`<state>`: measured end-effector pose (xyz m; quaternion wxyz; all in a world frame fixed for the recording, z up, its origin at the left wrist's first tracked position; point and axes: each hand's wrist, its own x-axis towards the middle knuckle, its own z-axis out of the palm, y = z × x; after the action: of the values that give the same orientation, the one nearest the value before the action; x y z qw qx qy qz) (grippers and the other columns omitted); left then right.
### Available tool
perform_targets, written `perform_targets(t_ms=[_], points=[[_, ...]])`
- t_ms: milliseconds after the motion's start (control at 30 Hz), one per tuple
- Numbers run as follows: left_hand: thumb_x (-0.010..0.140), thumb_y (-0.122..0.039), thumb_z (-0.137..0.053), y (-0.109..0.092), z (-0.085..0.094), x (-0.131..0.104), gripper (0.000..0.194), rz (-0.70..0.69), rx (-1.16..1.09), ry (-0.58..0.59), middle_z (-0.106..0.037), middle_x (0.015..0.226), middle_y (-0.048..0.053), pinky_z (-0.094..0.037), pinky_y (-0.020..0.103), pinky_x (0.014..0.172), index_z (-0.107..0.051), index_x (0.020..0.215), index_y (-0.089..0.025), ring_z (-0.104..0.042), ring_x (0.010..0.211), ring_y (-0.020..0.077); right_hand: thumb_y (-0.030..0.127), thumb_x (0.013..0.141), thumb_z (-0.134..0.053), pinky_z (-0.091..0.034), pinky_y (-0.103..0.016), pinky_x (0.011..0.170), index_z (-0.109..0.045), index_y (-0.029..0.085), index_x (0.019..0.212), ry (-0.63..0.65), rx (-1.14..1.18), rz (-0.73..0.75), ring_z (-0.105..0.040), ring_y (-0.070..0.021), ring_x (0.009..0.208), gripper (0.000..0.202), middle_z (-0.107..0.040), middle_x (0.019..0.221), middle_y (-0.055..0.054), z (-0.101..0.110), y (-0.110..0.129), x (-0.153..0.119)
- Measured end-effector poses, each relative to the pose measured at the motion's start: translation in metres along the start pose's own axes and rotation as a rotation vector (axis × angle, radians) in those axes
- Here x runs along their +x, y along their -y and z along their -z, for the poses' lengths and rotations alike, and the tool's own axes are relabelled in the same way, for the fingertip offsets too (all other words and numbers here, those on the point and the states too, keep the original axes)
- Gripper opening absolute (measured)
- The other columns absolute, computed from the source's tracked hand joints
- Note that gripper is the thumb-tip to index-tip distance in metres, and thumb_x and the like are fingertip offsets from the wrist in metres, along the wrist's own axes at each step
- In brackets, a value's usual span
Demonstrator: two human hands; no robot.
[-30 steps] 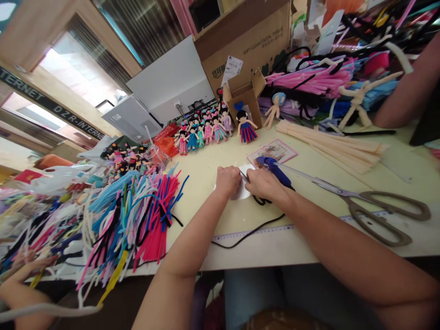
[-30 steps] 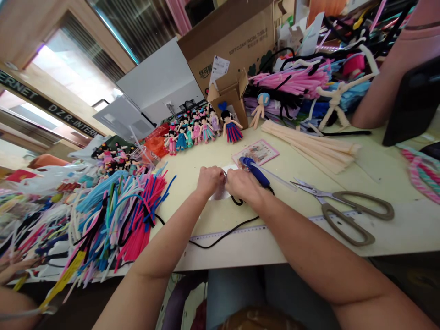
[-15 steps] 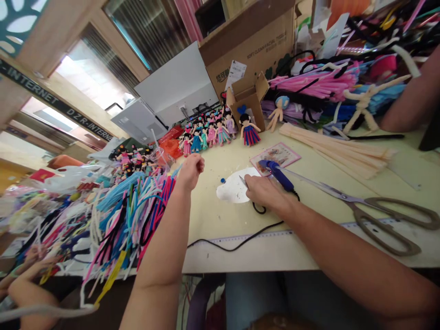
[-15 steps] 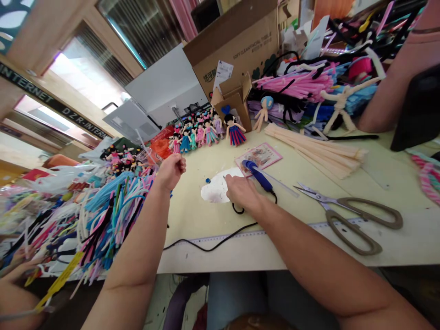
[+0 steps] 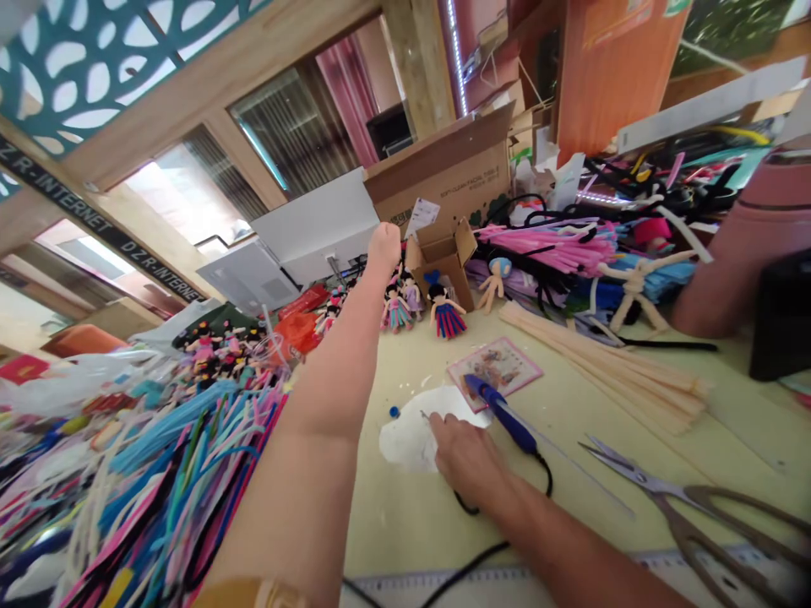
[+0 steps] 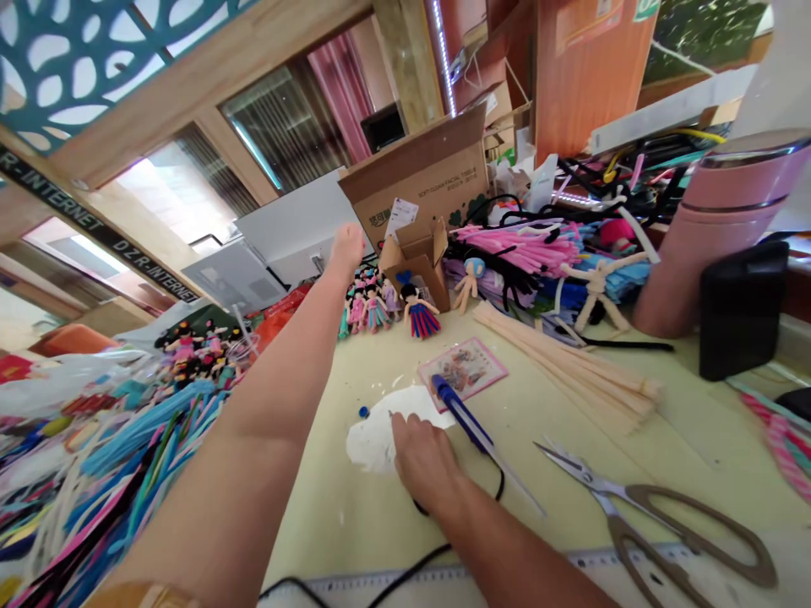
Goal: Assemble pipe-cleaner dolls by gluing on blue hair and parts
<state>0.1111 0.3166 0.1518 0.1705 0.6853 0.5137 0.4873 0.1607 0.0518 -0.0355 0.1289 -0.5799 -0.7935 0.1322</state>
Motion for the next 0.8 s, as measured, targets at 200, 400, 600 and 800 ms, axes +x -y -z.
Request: perform_targets(t_ms=[200, 400, 600, 800], points=[[0.071, -0.020, -0.063, 0.017, -0.044, 0.039, 0.005, -0.068, 0.510, 0.271, -0.066, 0.078, 0.006, -0.042, 0.031, 0.078, -0.062, 0.067, -0.017, -0.059, 0.079, 0.0189, 0.006, 0.080, -0.044, -0.048, -0.030, 0.070, -0.054, 0.019, 0.109, 0.053, 0.054, -0.058, -0.065, -0.0230, 0.087, 0.034, -0.064, 0.098, -0.011, 0.003, 0.003, 0.003], [0.067, -0.026, -0.065, 0.023, -0.050, 0.033, 0.011, -0.039, 0.538, 0.206, -0.067, 0.068, 0.006, -0.045, 0.031, 0.073, -0.068, 0.062, -0.017, -0.063, 0.075, 0.0215, 0.006, 0.082, -0.043, -0.048, -0.028, 0.069, -0.053, 0.019, 0.111, 0.038, 0.064, -0.072, -0.064, -0.0214, 0.085, 0.034, -0.063, 0.097, -0.009, 0.001, 0.002, 0.002], [0.059, -0.003, -0.055, 0.021, -0.041, 0.013, 0.040, -0.229, 0.258, 0.154, -0.067, 0.097, 0.007, -0.045, 0.030, 0.084, -0.067, 0.095, -0.015, -0.061, 0.092, 0.0191, 0.005, 0.084, -0.038, -0.048, -0.030, 0.068, -0.054, 0.019, 0.110, 0.011, 0.009, -0.063, -0.065, -0.0219, 0.083, 0.033, -0.063, 0.096, -0.009, 0.000, 0.003, 0.001], [0.068, -0.010, -0.043, 0.025, 0.020, -0.069, 0.018, -0.135, -0.049, 0.183, -0.066, 0.072, 0.002, -0.048, 0.029, 0.076, -0.059, 0.075, -0.015, -0.060, 0.071, 0.0134, 0.008, 0.086, -0.038, -0.046, -0.030, 0.066, -0.042, 0.017, 0.133, 0.018, -0.078, -0.006, -0.064, -0.0237, 0.087, 0.048, -0.063, 0.100, -0.012, -0.003, -0.002, 0.001]])
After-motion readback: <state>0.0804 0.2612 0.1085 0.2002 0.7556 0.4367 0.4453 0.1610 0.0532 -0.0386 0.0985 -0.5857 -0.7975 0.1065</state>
